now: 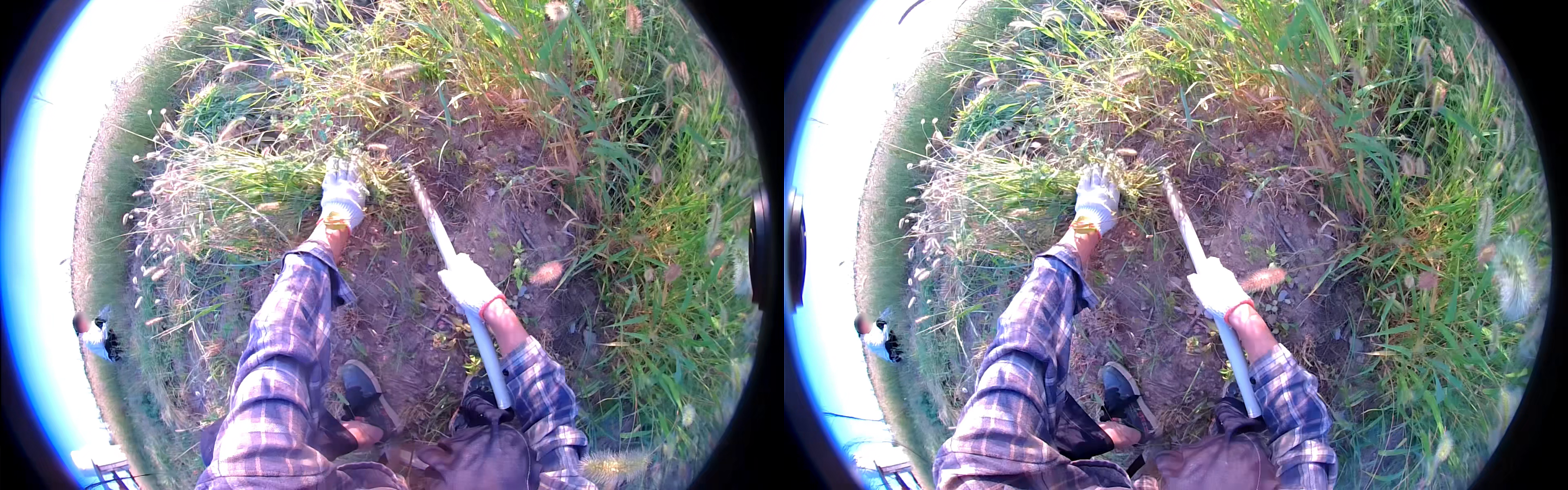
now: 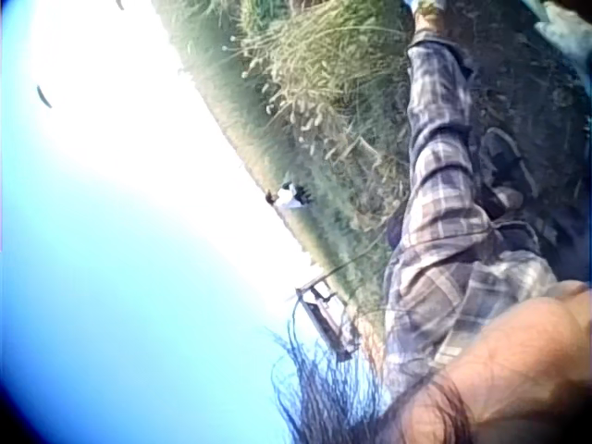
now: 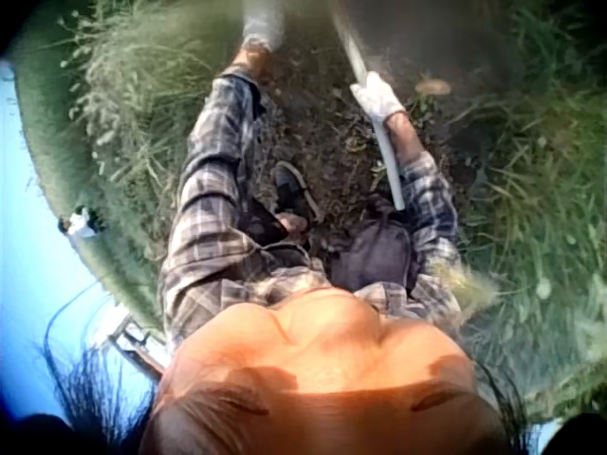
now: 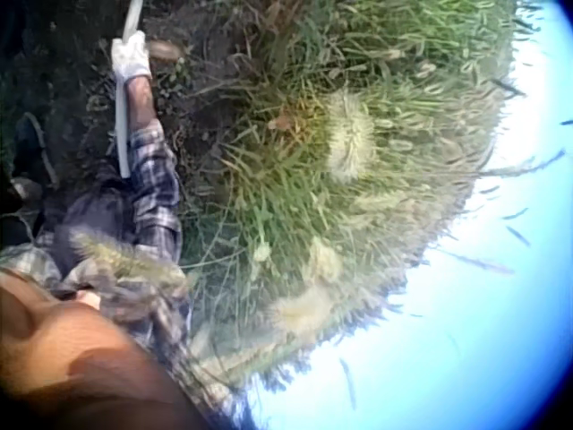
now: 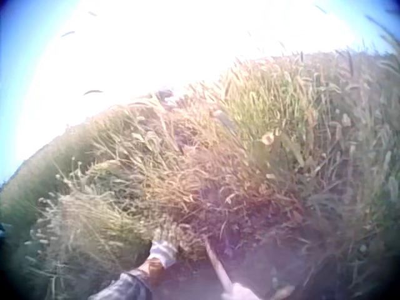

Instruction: The person harvests tall grass using a hand scythe, pulling bunches by hand and cutting them at the base.

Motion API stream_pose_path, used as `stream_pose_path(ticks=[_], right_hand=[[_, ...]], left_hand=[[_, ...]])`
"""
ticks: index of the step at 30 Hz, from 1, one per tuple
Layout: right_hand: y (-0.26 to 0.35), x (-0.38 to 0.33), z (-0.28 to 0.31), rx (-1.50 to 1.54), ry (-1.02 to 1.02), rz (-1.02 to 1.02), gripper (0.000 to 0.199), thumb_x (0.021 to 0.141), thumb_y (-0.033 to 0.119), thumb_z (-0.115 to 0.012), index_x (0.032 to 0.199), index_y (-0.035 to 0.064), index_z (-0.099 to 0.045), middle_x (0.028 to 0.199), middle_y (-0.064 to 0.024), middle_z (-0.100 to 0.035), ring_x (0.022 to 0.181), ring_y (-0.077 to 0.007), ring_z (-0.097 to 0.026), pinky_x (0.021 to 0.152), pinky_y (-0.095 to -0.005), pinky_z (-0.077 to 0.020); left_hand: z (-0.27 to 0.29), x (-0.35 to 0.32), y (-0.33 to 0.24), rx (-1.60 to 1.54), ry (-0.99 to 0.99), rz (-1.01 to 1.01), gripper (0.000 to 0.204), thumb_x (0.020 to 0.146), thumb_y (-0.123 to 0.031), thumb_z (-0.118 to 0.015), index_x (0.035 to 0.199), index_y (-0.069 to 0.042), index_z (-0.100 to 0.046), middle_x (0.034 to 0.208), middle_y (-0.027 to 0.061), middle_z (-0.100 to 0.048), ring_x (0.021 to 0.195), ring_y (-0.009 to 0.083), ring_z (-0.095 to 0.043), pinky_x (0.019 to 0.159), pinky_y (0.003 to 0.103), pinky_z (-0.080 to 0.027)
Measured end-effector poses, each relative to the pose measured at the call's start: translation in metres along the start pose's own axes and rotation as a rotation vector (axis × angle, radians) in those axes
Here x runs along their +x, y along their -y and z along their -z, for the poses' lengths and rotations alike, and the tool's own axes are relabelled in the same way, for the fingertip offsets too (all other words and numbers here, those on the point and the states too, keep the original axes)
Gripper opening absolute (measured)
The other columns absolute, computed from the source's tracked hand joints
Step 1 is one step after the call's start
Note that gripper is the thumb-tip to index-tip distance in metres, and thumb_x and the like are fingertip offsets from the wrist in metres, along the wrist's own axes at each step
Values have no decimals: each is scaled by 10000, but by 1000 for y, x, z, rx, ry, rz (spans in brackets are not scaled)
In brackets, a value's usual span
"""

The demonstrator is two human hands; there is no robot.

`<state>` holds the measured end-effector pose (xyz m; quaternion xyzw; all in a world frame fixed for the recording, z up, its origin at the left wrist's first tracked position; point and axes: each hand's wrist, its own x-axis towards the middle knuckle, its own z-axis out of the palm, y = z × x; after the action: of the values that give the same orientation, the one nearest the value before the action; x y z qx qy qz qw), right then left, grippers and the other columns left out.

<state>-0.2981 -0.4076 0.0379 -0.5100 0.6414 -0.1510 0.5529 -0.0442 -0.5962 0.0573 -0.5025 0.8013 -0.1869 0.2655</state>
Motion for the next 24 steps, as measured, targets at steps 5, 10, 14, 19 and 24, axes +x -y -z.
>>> stream_pose_path(ticks=[5, 10, 14, 19, 24], right_hand=[[1, 18, 8, 59, -76, -38, 413, 902, 349, -595, 1040, -37, -548, 923, -245, -668, 839, -402, -675, 742, -467, -542], [-38, 15, -12, -60, -176, 39, 397, 899, 342, -582, 1041, -24, -525, 909, -269, -659, 876, -437, -661, 772, -493, -535], [-61, -61, -10, 26, -107, -143, 369, 905, 327, -596, 1000, -17, -500, 863, -260, -655, 806, -418, -671, 701, -474, -550], [-47, -62, -14, 27, -107, -218, 393, 901, 338, -621, 1002, -22, -500, 863, -256, -652, 777, -395, -674, 670, -460, -548], [-51, -27, -21, -105, -200, -43, 339, 925, 322, -607, 1000, 5, -516, 841, -256, -639, 834, -417, -656, 689, -465, -518]], left_hand=[[20, 20, -9, -333, 171, 43, 277, 779, -233, -627, 1003, -93, -706, 963, 104, -717, 969, 276, -678, 915, 463, -464], [22, 2, -9, -244, 22, 2, 226, 767, -165, -621, 958, -87, -714, 908, 119, -726, 831, 264, -716, 664, 400, -558], [38, -14, -15, -323, 10, -31, 213, 792, -138, -601, 966, -72, -705, 899, 131, -724, 840, 294, -716, 721, 402, -561], [13, -18, -17, -446, 142, 141, 296, 807, -155, -632, 1095, -89, -621, 1216, 136, -613, 1024, 287, -657, 813, 405, -529], [-20, -11, -32, -428, 91, 247, 564, 870, -183, -583, 1402, -115, -409, 1478, 129, -411, 1127, 280, -605, 889, 405, -505]])
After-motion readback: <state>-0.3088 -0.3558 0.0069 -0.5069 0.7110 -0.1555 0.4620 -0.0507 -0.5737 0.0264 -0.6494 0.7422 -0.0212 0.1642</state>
